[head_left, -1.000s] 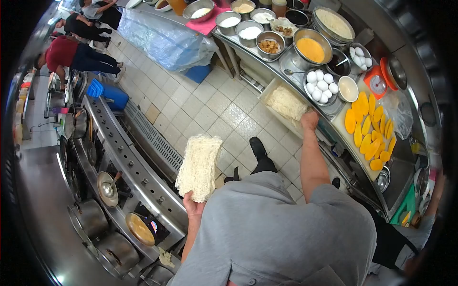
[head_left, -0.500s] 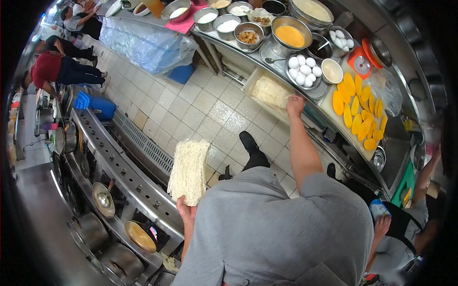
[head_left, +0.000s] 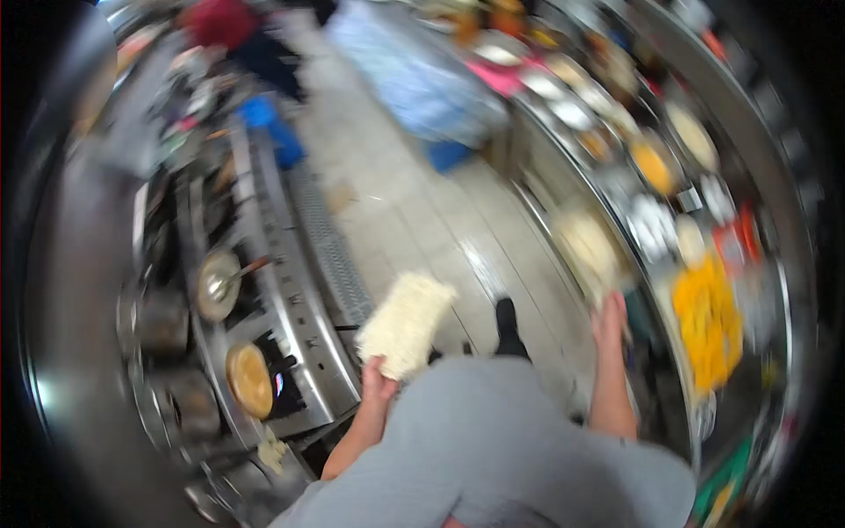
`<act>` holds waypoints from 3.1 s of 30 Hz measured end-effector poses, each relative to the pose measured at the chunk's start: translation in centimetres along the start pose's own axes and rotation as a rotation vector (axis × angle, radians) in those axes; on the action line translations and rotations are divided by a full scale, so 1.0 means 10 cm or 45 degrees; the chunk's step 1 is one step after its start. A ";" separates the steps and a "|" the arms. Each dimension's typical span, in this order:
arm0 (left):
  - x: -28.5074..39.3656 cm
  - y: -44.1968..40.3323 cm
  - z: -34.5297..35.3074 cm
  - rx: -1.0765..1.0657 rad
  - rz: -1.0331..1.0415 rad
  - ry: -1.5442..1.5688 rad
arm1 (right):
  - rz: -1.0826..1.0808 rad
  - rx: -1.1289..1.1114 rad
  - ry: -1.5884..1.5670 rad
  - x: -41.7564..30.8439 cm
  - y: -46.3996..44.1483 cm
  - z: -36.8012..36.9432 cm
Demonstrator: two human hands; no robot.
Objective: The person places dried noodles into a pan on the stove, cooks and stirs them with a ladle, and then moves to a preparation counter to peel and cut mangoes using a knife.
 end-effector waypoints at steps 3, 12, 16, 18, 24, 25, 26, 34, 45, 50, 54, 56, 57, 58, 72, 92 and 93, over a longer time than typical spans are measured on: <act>-0.03 0.09 -0.17 -0.154 -0.056 0.236 | 0.106 -0.196 0.367 -0.47 0.50 0.99; -0.56 0.20 -1.33 -0.099 0.120 0.763 | 0.181 -1.637 0.062 -0.70 2.86 4.56; -0.87 0.61 -1.65 0.047 0.190 0.906 | 0.434 -2.234 -0.101 -0.57 4.78 5.60; -1.10 0.69 -1.84 0.057 0.281 1.081 | 0.486 -2.361 -0.061 -0.30 5.64 5.92; -1.81 0.98 -2.21 0.154 0.461 1.278 | 0.459 -2.443 0.440 1.74 7.44 6.50; -1.90 1.03 -2.23 0.148 0.464 1.261 | 0.469 -2.413 0.445 2.42 7.56 6.58; -2.00 1.11 -2.27 0.186 0.513 1.360 | 0.847 -2.475 0.641 3.09 7.67 6.57; -2.14 1.94 -2.45 0.368 0.837 1.580 | 0.551 -2.190 0.354 2.92 6.94 6.55; -2.81 3.12 -3.28 1.165 1.034 1.576 | -1.021 -2.216 2.449 1.87 0.26 2.48; -1.85 4.35 -2.64 1.134 1.111 1.094 | 0.287 -1.332 1.782 1.43 -1.37 0.61; -0.81 4.71 -2.42 1.075 1.233 0.885 | -0.026 -1.390 2.206 1.19 -1.08 0.93; -0.18 4.72 -2.25 1.017 1.313 0.788 | -0.113 -1.465 2.295 1.18 -1.28 1.04; 0.15 4.73 -2.25 0.984 1.361 0.721 | -0.030 -1.337 2.103 1.23 -1.57 0.92; 0.42 4.72 -2.31 1.021 1.364 0.672 | 0.061 -1.204 1.930 1.12 -1.89 0.67; 3.09 3.24 -3.38 1.101 0.876 0.218 | 0.150 -1.575 1.642 2.30 -0.33 3.51; 3.76 2.89 -3.58 1.510 0.548 -0.255 | 1.582 -2.209 0.875 3.72 4.29 8.27; 3.80 2.88 -3.51 1.520 0.533 -0.249 | 1.677 -2.362 0.897 3.81 4.34 8.33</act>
Point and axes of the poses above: each hand's wrist, its own y-axis away from the middle knuckle, its own z-axis out of the palm, x = y × z, the point moved 7 cm from there along -y, towards the middle knuckle, and after that the axes turned 8 degrees about -z, right-handed, at the moved point
